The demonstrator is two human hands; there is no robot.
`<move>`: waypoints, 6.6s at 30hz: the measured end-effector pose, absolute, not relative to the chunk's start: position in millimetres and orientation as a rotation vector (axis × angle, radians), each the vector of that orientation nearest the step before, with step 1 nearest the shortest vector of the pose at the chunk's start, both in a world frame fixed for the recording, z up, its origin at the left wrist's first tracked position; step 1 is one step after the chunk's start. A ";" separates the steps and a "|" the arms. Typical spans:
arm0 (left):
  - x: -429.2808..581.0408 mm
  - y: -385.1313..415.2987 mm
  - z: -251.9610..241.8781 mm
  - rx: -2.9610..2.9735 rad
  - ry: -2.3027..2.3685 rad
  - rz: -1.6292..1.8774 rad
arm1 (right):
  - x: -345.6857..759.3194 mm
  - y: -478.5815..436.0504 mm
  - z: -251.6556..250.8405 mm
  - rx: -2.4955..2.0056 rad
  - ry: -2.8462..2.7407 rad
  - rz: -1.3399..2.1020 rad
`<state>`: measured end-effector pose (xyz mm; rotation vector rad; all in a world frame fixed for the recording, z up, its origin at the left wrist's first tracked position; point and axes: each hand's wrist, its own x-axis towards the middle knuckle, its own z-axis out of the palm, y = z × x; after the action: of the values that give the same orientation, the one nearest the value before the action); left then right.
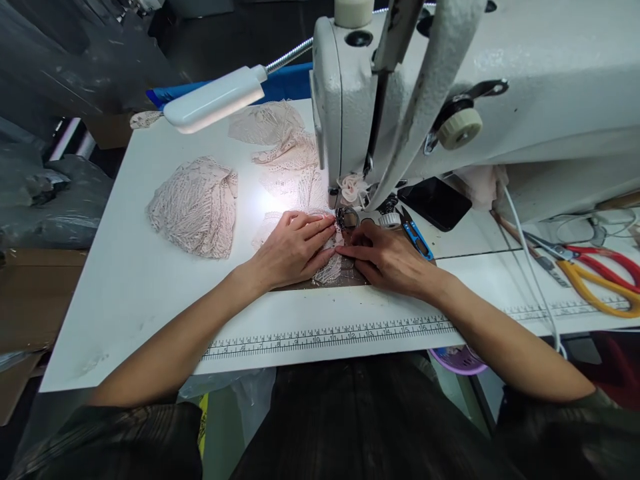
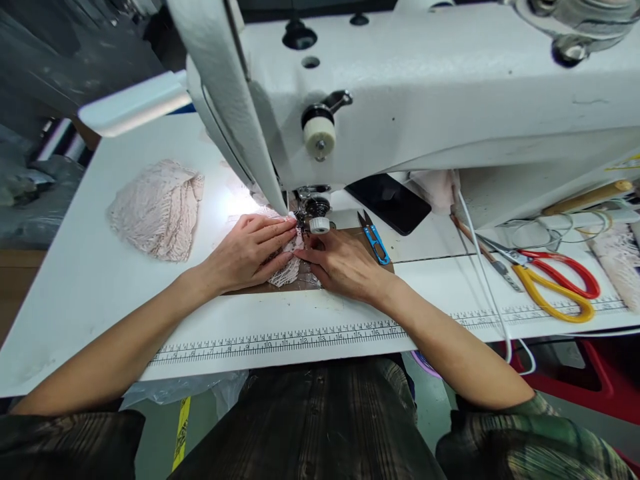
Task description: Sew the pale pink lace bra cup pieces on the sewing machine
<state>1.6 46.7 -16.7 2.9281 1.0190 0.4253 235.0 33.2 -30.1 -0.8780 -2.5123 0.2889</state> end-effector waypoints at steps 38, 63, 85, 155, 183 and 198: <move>10.1 33.6 -21.8 3.058 1.143 0.510 | 231.6 31.6 -33.6 -0.941 -2.382 0.506; 9.6 39.3 -24.0 2.968 1.093 0.533 | 234.9 31.9 -33.1 -0.913 -2.483 0.326; 28.9 32.0 -26.0 2.783 1.534 0.553 | 232.8 33.8 -29.4 -1.135 -2.377 0.407; 6.5 46.5 -18.8 3.094 0.600 0.768 | 245.6 43.1 -23.2 -0.986 -2.452 0.544; 8.8 40.4 -20.7 1.637 1.069 0.889 | 236.9 20.8 -8.9 -1.434 -2.233 0.585; 9.2 45.9 -23.7 1.604 1.055 0.889 | 210.0 37.4 2.9 -1.567 -2.588 0.259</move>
<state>9.2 45.9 -23.7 1.6036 1.0550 0.8888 210.0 37.4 2.9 -1.5674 -2.5882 0.2591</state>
